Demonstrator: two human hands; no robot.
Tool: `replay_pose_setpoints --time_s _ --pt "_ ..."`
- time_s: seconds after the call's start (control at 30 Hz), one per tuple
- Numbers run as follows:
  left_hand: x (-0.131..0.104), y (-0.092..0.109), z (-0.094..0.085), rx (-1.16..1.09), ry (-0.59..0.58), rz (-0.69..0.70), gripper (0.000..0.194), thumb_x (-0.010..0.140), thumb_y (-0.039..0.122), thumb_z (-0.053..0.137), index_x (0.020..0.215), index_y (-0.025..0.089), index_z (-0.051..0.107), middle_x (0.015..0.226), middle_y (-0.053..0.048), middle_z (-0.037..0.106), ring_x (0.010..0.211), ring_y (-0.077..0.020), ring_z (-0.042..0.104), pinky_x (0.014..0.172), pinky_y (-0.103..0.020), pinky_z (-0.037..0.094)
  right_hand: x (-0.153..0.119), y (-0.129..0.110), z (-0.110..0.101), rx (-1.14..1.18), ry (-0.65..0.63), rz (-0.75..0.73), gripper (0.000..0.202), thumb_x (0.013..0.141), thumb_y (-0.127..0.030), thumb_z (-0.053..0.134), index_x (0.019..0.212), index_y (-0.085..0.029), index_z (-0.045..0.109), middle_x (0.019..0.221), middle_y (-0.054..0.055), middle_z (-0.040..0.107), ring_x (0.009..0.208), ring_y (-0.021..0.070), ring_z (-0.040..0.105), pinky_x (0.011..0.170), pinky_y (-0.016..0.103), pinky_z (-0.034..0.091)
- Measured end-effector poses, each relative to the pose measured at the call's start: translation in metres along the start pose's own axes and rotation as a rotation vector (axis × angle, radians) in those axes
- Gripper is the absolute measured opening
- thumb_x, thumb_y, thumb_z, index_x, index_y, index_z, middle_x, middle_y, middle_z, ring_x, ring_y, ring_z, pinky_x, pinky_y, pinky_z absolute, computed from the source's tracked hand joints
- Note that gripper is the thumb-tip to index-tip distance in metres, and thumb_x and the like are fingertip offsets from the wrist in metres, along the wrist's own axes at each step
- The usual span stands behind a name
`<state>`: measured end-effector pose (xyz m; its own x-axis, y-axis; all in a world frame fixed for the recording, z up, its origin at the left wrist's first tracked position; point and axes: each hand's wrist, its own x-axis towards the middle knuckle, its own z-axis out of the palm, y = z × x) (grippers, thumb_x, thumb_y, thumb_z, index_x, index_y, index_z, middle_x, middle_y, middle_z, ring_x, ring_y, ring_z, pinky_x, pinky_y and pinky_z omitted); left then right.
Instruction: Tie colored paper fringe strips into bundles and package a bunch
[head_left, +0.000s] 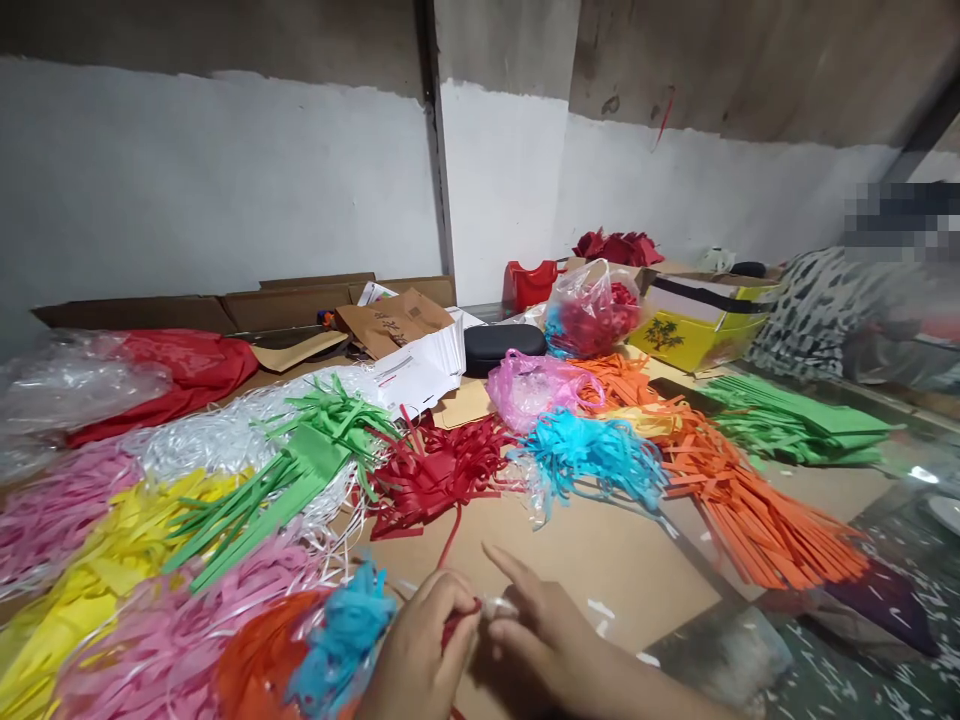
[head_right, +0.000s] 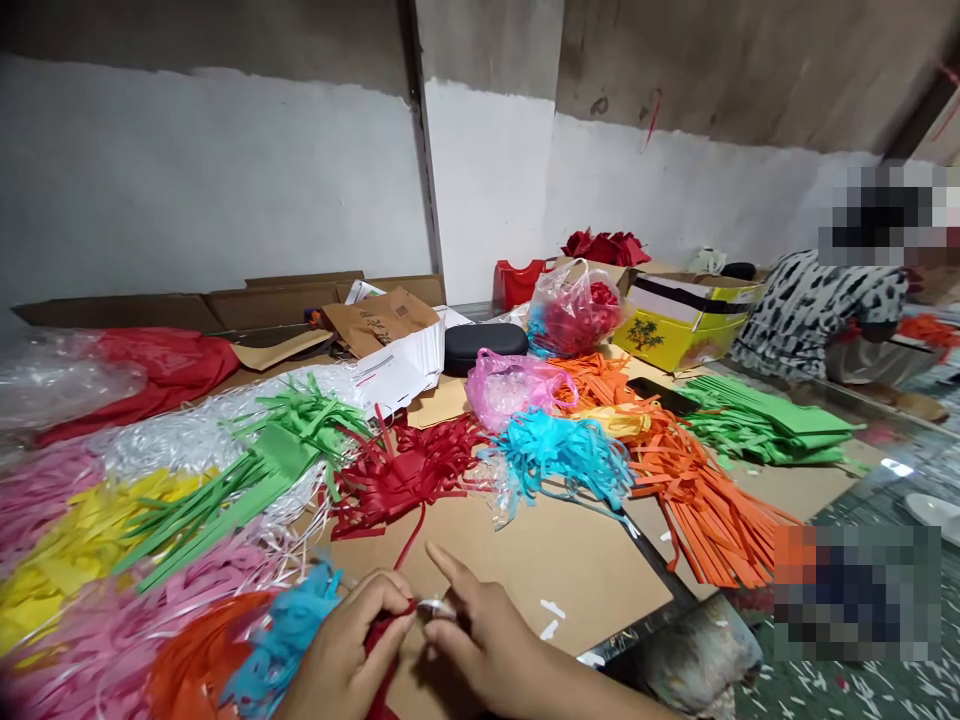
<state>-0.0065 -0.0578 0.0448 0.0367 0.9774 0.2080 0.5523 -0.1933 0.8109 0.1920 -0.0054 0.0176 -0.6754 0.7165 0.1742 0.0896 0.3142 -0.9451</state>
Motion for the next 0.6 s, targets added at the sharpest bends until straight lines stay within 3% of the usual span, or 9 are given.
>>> replay_pose_setpoints --time_s 0.07,0.13,0.2,0.27,0.33,0.4,0.5,0.6 --pt "-0.002 -0.002 0.008 -0.027 0.034 0.001 0.017 0.089 0.025 0.051 0.072 0.024 0.054 0.079 -0.004 0.063 0.075 -0.0199 0.06 0.072 -0.028 0.045 -0.007 -0.002 -0.002 0.226 0.038 0.094 0.047 0.092 -0.052 0.059 0.124 -0.018 0.062 0.07 0.003 0.07 0.052 0.0122 0.056 0.054 0.023 0.047" --pt "-0.004 -0.007 0.015 -0.033 0.064 -0.018 0.016 0.088 0.023 0.053 0.072 0.024 0.055 0.078 -0.003 0.063 0.073 -0.0194 0.06 0.071 -0.028 0.045 -0.014 0.001 -0.008 0.475 0.018 0.18 0.043 0.085 -0.058 0.066 0.092 -0.016 0.069 0.063 0.003 0.068 0.038 0.0063 0.042 0.04 0.017 0.033" --pt "-0.006 -0.012 0.022 -0.039 0.084 -0.038 0.014 0.086 0.021 0.055 0.072 0.024 0.055 0.077 -0.003 0.063 0.073 -0.0191 0.06 0.07 -0.028 0.045 -0.018 0.006 -0.014 0.714 -0.001 0.225 0.044 0.082 -0.059 0.069 0.085 -0.015 0.068 0.065 0.005 0.07 0.033 0.0031 0.036 0.035 0.016 0.023" --pt "-0.005 -0.016 0.03 -0.06 0.105 -0.064 0.013 0.085 0.02 0.055 0.072 0.023 0.056 0.077 -0.002 0.063 0.073 -0.019 0.06 0.071 -0.028 0.045 -0.016 0.012 -0.018 0.827 0.034 0.241 0.043 0.08 -0.057 0.071 0.092 -0.016 0.068 0.075 0.007 0.073 0.032 0.0029 0.039 0.034 0.016 0.021" --pt "-0.004 -0.019 0.036 -0.096 0.116 -0.115 0.014 0.084 0.021 0.056 0.07 0.023 0.058 0.075 -0.002 0.064 0.072 -0.0189 0.061 0.069 -0.028 0.046 -0.01 0.017 -0.018 0.783 0.082 0.273 0.046 0.077 -0.058 0.074 0.092 -0.015 0.067 0.078 0.007 0.073 0.032 0.0041 0.043 0.035 0.017 0.023" --pt "-0.003 -0.022 0.038 -0.109 0.141 -0.173 0.015 0.083 0.022 0.057 0.069 0.023 0.062 0.077 -0.003 0.067 0.075 -0.0201 0.063 0.071 -0.028 0.047 -0.001 0.019 -0.016 0.613 0.14 0.299 0.049 0.077 -0.063 0.072 0.082 -0.014 0.067 0.067 0.004 0.068 0.035 0.0058 0.043 0.038 0.018 0.027" --pt "-0.003 -0.024 0.035 -0.135 0.239 -0.249 0.009 0.077 0.03 0.069 0.07 0.024 0.071 0.085 -0.005 0.072 0.086 -0.0238 0.066 0.081 -0.03 0.049 0.01 0.016 -0.011 0.267 0.315 0.215 0.054 0.081 -0.066 0.066 0.066 -0.014 0.068 0.064 0.004 0.061 0.056 0.0128 0.055 0.054 0.023 0.043" --pt "-0.006 -0.023 0.032 -0.447 0.356 -0.438 0.025 0.065 0.042 0.083 0.075 0.022 0.072 0.073 -0.002 0.07 0.068 -0.018 0.063 0.066 -0.025 0.049 0.017 0.008 -0.004 0.215 0.359 0.113 0.053 0.079 -0.067 0.068 0.066 -0.015 0.071 0.08 0.009 0.065 0.08 0.0195 0.061 0.071 0.029 0.049"
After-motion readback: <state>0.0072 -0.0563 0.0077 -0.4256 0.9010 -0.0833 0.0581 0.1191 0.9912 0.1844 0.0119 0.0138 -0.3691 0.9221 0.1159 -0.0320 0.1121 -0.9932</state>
